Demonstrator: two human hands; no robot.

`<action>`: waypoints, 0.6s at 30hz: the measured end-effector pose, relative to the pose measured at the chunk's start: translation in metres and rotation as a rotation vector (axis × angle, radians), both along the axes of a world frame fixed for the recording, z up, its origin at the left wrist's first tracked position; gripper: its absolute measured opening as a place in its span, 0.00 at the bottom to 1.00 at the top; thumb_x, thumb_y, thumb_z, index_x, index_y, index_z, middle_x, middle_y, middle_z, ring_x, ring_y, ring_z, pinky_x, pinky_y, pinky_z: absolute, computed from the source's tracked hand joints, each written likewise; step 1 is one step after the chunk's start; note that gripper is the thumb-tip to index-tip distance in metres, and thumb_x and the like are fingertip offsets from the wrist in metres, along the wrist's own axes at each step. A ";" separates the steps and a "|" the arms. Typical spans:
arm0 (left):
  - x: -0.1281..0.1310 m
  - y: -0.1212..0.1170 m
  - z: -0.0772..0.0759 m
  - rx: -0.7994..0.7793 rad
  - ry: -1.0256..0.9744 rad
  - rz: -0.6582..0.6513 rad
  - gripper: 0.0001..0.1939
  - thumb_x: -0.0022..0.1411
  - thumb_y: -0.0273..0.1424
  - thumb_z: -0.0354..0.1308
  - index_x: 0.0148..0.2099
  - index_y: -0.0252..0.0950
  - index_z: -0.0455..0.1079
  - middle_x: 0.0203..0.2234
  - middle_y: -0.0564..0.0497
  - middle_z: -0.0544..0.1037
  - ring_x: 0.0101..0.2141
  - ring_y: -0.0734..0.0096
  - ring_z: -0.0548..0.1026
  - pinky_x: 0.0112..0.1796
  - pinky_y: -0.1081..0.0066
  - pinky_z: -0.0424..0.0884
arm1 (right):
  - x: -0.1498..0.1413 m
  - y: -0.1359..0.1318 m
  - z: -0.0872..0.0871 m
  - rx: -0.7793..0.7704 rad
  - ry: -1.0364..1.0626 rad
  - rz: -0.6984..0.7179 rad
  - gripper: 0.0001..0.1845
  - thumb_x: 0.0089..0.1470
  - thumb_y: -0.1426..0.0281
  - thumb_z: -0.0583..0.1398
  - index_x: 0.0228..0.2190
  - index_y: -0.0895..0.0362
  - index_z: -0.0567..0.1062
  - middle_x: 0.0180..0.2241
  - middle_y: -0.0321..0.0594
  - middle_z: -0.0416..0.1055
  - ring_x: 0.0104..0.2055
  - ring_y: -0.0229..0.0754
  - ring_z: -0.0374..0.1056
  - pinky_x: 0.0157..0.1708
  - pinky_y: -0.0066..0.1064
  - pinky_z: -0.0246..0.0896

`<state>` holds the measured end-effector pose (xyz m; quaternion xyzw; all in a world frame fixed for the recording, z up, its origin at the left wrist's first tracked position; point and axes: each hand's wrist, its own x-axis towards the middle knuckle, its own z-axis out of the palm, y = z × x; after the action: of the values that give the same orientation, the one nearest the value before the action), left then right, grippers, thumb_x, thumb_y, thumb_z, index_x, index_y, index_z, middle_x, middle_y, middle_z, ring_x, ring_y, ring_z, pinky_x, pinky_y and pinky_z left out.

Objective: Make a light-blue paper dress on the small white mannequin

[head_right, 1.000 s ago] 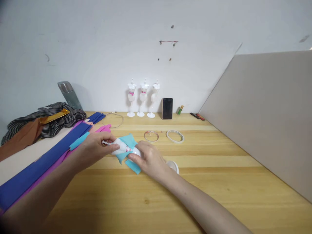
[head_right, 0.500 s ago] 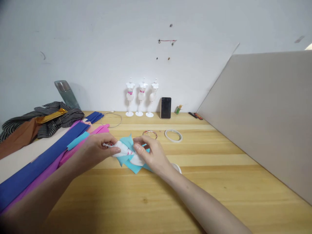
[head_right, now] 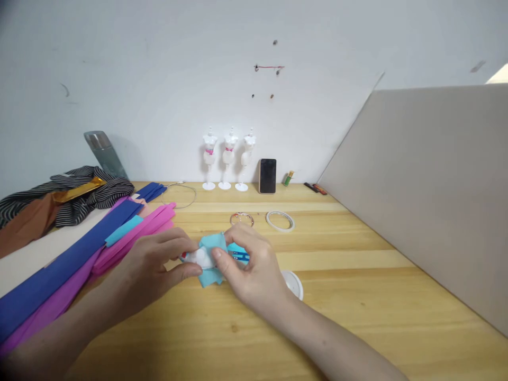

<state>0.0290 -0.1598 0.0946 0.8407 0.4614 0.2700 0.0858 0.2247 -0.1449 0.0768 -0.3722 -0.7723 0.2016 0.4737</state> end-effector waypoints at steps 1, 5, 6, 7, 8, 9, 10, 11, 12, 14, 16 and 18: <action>0.000 -0.001 0.000 0.018 0.005 -0.001 0.03 0.55 0.28 0.64 0.31 0.34 0.73 0.26 0.54 0.74 0.26 0.74 0.71 0.28 0.74 0.64 | 0.000 -0.001 0.000 -0.001 0.014 0.004 0.10 0.56 0.68 0.58 0.23 0.56 0.69 0.23 0.36 0.66 0.27 0.38 0.63 0.29 0.31 0.59; 0.000 -0.001 -0.002 0.043 0.026 0.002 0.05 0.54 0.29 0.65 0.30 0.33 0.72 0.25 0.54 0.73 0.25 0.74 0.71 0.27 0.74 0.64 | 0.000 -0.006 0.002 -0.023 0.053 0.031 0.13 0.55 0.70 0.58 0.20 0.56 0.67 0.20 0.33 0.65 0.24 0.35 0.62 0.25 0.28 0.57; 0.000 0.000 -0.002 0.039 0.030 0.005 0.05 0.55 0.29 0.65 0.30 0.33 0.72 0.25 0.54 0.73 0.25 0.74 0.71 0.27 0.74 0.64 | 0.000 -0.007 0.002 -0.032 0.059 0.038 0.13 0.56 0.70 0.58 0.20 0.56 0.67 0.20 0.33 0.65 0.23 0.35 0.62 0.25 0.28 0.57; 0.000 0.000 -0.002 0.031 0.032 0.007 0.05 0.55 0.29 0.64 0.30 0.33 0.72 0.25 0.54 0.73 0.25 0.74 0.71 0.27 0.74 0.65 | 0.000 -0.008 0.002 -0.039 0.063 0.043 0.13 0.56 0.70 0.58 0.20 0.56 0.67 0.20 0.33 0.65 0.23 0.34 0.62 0.25 0.28 0.58; 0.000 0.000 -0.002 0.020 0.033 0.009 0.05 0.55 0.29 0.64 0.30 0.33 0.72 0.25 0.54 0.73 0.25 0.73 0.71 0.27 0.74 0.65 | 0.000 -0.008 0.003 -0.043 0.066 0.046 0.13 0.56 0.71 0.58 0.20 0.56 0.67 0.20 0.33 0.65 0.23 0.34 0.62 0.25 0.28 0.58; 0.000 0.000 -0.001 0.006 0.032 0.012 0.04 0.56 0.29 0.63 0.31 0.33 0.73 0.25 0.53 0.73 0.25 0.73 0.71 0.28 0.73 0.65 | -0.001 -0.009 0.003 -0.045 0.066 0.048 0.13 0.56 0.71 0.58 0.20 0.56 0.67 0.20 0.33 0.65 0.23 0.34 0.62 0.25 0.28 0.58; 0.000 0.000 -0.001 -0.006 0.031 0.015 0.04 0.56 0.29 0.63 0.31 0.34 0.73 0.26 0.53 0.74 0.26 0.73 0.71 0.28 0.73 0.65 | -0.001 -0.010 0.003 -0.046 0.066 0.051 0.13 0.56 0.71 0.58 0.20 0.56 0.67 0.20 0.33 0.66 0.23 0.34 0.62 0.25 0.28 0.57; 0.000 0.000 0.000 -0.019 0.032 0.018 0.04 0.56 0.29 0.62 0.31 0.34 0.73 0.26 0.53 0.74 0.26 0.73 0.72 0.29 0.73 0.65 | -0.001 -0.011 0.004 -0.044 0.067 0.056 0.13 0.56 0.71 0.58 0.20 0.56 0.67 0.20 0.33 0.66 0.23 0.34 0.62 0.25 0.28 0.57; 0.000 0.000 0.001 -0.030 0.034 0.020 0.03 0.57 0.29 0.62 0.32 0.34 0.73 0.27 0.53 0.74 0.26 0.73 0.72 0.29 0.73 0.65 | -0.002 -0.011 0.004 -0.041 0.068 0.062 0.13 0.56 0.71 0.58 0.20 0.56 0.67 0.20 0.33 0.65 0.23 0.34 0.62 0.25 0.28 0.57; 0.000 0.000 0.001 -0.046 0.035 0.027 0.03 0.57 0.29 0.61 0.32 0.35 0.73 0.27 0.52 0.74 0.26 0.73 0.71 0.29 0.73 0.65 | -0.002 -0.012 0.005 -0.042 0.068 0.071 0.13 0.55 0.71 0.58 0.19 0.56 0.67 0.20 0.33 0.65 0.23 0.35 0.62 0.25 0.28 0.57; 0.000 0.000 0.001 -0.053 0.029 0.027 0.03 0.57 0.30 0.60 0.32 0.36 0.74 0.27 0.52 0.75 0.27 0.73 0.71 0.29 0.73 0.65 | -0.002 -0.012 0.004 -0.048 0.065 0.070 0.13 0.55 0.70 0.58 0.19 0.56 0.67 0.20 0.34 0.65 0.23 0.35 0.62 0.24 0.28 0.56; -0.001 0.001 0.000 -0.060 0.015 0.029 0.03 0.57 0.30 0.60 0.33 0.37 0.74 0.27 0.52 0.75 0.27 0.73 0.71 0.30 0.73 0.65 | -0.002 -0.010 0.003 -0.063 0.063 0.057 0.14 0.55 0.69 0.58 0.20 0.56 0.67 0.20 0.34 0.65 0.23 0.35 0.62 0.25 0.29 0.57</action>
<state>0.0281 -0.1589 0.0943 0.8330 0.4820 0.2510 0.1037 0.2227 -0.1549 0.0794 -0.3583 -0.7605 0.2507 0.4800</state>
